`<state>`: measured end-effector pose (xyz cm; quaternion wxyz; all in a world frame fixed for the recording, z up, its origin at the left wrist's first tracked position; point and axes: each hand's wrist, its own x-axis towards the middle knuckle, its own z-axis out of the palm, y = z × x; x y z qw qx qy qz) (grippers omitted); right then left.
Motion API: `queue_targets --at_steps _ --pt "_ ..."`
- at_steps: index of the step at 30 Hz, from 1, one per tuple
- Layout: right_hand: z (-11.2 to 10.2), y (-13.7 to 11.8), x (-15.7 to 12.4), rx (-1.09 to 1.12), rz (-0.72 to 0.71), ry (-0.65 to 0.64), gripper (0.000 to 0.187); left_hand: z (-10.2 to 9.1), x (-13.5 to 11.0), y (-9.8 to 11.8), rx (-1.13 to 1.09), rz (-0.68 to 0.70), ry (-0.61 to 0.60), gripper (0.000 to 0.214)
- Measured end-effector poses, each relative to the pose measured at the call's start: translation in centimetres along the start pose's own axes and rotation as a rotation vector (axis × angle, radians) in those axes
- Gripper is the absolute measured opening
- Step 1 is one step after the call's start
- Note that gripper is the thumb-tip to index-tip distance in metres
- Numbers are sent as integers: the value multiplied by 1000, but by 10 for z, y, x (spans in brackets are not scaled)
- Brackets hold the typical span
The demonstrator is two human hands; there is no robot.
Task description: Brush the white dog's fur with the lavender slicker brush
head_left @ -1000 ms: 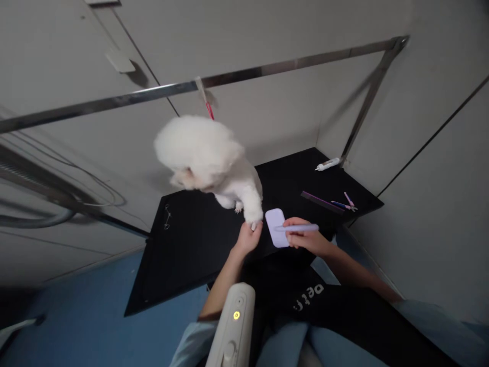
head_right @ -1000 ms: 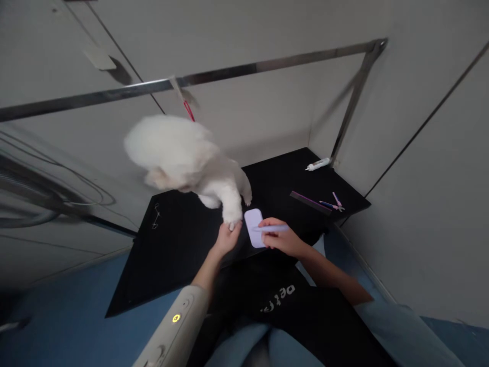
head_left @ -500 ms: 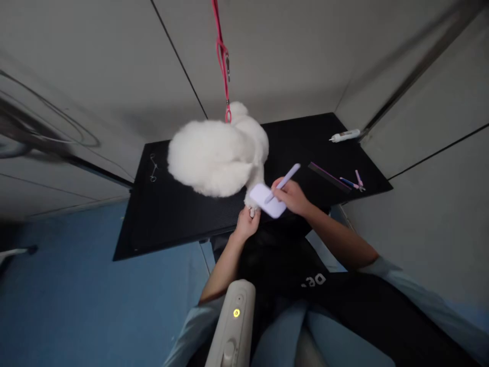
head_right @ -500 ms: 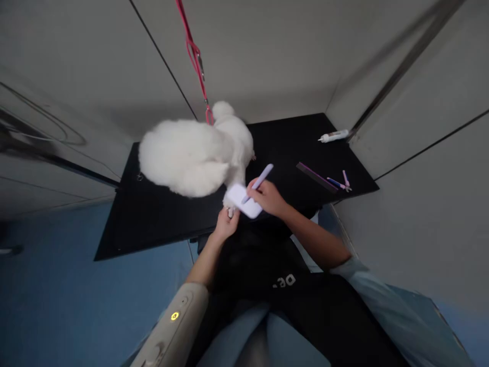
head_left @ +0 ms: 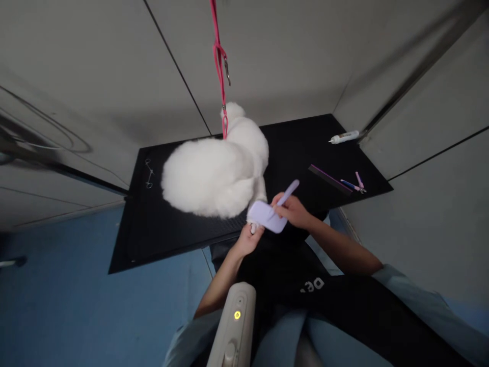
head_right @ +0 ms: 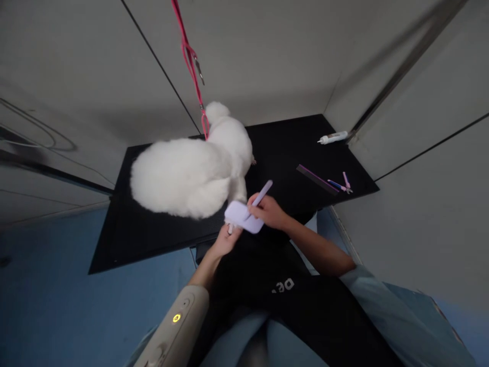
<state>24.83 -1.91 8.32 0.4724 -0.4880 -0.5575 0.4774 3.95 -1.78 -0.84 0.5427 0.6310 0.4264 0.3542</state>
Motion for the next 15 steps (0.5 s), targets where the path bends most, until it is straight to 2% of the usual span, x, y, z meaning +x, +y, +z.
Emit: queue_targets --at_steps 2,3,4,6,7,10,11,14,15 --pt "0 -2 -2 -2 -44 169 18 -7 -1 7 -51 -64 -35 41" --pt "0 -3 -2 -1 -55 194 18 -9 -1 10 -74 -88 -61 43" --pt "1 -4 -2 0 -45 141 19 -11 -2 12 -102 -108 -96 43" --pt "2 -4 -1 1 15 -64 20 -13 -5 15 -164 -154 -157 40" --pt "3 -4 0 -1 29 -95 21 -13 -8 15 -188 -182 -169 36" --pt "5 -1 0 11 -36 148 24 -13 -20 16 -226 -265 -182 25" --pt "6 -1 -1 18 -42 153 24 -14 -24 16 -248 -277 -191 24" --pt "12 -1 -4 43 22 -139 23 -17 -36 19 -366 -290 -249 31" --pt "14 -2 -4 46 30 -160 23 -18 -39 20 -406 -290 -261 34"
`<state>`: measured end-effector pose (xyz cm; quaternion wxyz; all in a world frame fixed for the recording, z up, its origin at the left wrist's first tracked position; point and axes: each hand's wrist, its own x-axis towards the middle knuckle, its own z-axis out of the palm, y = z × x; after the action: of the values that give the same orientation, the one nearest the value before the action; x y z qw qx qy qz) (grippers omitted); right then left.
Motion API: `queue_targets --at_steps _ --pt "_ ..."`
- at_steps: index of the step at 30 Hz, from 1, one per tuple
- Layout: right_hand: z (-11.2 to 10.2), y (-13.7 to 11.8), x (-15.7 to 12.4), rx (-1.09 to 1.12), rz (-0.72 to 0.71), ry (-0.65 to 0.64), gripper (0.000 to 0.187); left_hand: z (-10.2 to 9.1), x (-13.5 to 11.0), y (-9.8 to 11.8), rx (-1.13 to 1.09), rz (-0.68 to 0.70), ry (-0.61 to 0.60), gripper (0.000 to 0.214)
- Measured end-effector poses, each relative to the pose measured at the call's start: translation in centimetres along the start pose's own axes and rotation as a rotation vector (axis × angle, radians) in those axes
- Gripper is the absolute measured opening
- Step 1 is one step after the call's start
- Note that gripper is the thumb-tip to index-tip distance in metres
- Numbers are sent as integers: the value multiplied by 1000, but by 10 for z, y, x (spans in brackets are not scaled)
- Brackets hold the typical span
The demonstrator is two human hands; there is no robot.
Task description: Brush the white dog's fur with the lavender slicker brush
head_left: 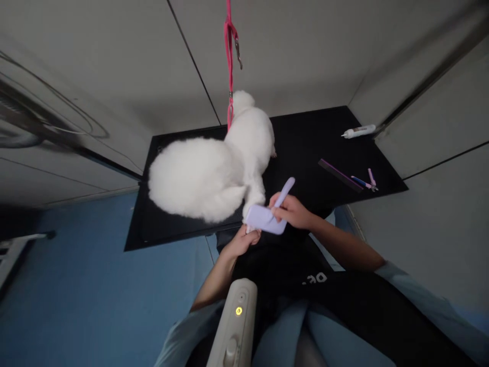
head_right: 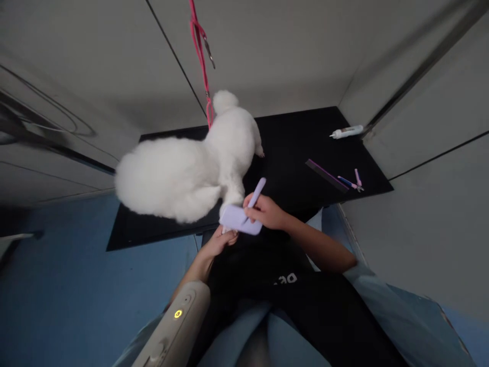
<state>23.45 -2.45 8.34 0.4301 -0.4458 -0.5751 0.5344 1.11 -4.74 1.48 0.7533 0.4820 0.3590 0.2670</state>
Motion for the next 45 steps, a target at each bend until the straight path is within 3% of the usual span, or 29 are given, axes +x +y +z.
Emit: queue_targets --at_steps 3,7,10,11,13,15,18,22,25,29,32,33,36,37,40,41,45 --pt "6 -2 1 8 -48 170 23 -1 -8 2 -72 -4 -76 42" --pt "12 -2 1 26 -8 -34 24 -4 -14 1 -170 16 -181 53" --pt "14 1 0 30 -70 215 25 -7 -19 -2 -274 -20 -231 52" --pt "15 2 0 41 -74 222 25 -7 -21 -4 -310 -50 -270 51" --pt "18 5 -2 71 -33 53 26 -7 -25 -10 -405 -89 -318 56" --pt "22 9 -2 81 -12 -9 28 -7 -28 -17 -511 -83 -276 64" --pt "26 16 -1 71 -72 201 30 -6 -30 -29 -580 -70 -131 71" --pt "29 25 1 104 -38 62 31 2 -32 -43 -612 -40 62 71" --pt "30 31 -1 118 -100 242 27 8 -36 -53 -625 -53 133 73" --pt "34 40 -5 118 -61 26 19 9 -47 -63 -549 -127 170 73" --pt "37 45 -5 121 -111 226 20 6 -55 -67 -511 -143 219 74" --pt "38 46 -5 111 -130 233 21 6 -57 -69 -511 -149 228 74" --pt "41 48 1 114 -93 15 22 5 -65 -74 -544 -129 277 73" --pt "41 48 4 134 -86 7 21 4 -69 -77 -566 -114 296 72" --pt "39 45 11 205 -150 260 17 0 -78 -86 -674 -95 313 66" --pt "39 43 13 213 -163 276 16 -2 -81 -89 -715 -106 290 64" --pt "39 31 23 173 -84 -72 18 -11 -89 -98 -813 -131 139 59"
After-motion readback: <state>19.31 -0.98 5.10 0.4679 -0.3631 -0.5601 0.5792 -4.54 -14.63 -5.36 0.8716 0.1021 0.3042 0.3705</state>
